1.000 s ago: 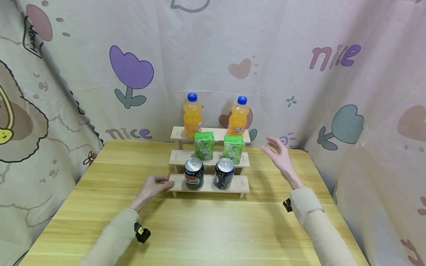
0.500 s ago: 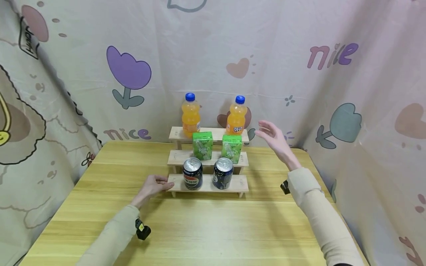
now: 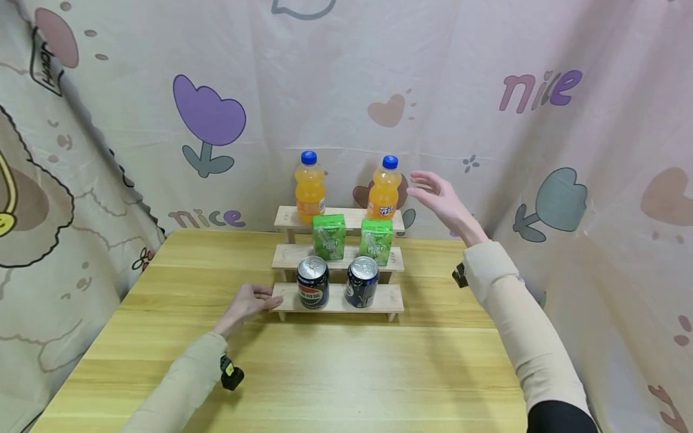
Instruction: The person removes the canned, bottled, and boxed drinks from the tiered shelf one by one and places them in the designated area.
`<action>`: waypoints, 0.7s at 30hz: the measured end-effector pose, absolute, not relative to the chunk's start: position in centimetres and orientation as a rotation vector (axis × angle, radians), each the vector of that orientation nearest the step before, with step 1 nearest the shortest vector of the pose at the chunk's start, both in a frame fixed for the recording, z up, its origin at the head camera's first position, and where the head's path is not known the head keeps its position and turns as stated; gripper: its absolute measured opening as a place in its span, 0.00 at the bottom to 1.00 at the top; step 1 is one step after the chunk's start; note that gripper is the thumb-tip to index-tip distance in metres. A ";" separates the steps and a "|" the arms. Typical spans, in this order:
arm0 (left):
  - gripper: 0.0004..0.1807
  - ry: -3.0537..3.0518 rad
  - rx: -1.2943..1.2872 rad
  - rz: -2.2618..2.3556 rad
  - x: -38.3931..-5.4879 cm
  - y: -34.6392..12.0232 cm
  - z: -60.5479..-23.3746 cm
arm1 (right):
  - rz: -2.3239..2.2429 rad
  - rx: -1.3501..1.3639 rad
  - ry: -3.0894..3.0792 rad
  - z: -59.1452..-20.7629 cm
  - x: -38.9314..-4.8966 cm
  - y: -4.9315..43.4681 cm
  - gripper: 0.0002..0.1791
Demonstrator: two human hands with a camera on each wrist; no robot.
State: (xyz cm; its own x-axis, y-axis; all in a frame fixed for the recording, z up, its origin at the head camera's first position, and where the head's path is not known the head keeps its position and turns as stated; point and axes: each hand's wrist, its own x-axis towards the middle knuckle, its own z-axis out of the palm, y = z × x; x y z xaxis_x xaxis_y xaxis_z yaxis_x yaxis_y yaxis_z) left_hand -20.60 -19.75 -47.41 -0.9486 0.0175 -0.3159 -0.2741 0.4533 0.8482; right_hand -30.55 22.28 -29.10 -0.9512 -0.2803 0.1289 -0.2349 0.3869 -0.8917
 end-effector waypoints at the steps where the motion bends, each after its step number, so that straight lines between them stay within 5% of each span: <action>1: 0.32 2.427 -0.227 1.497 -20.6 -19.8 -47.4 | -1.638 -0.478 2.585 -28.9 -30.7 22.1 0.34; 21: 0.31 2.434 -0.218 1.489 -20.6 -19.9 -47.7 | -1.643 -0.462 2.522 -27.2 -32.8 18.7 0.33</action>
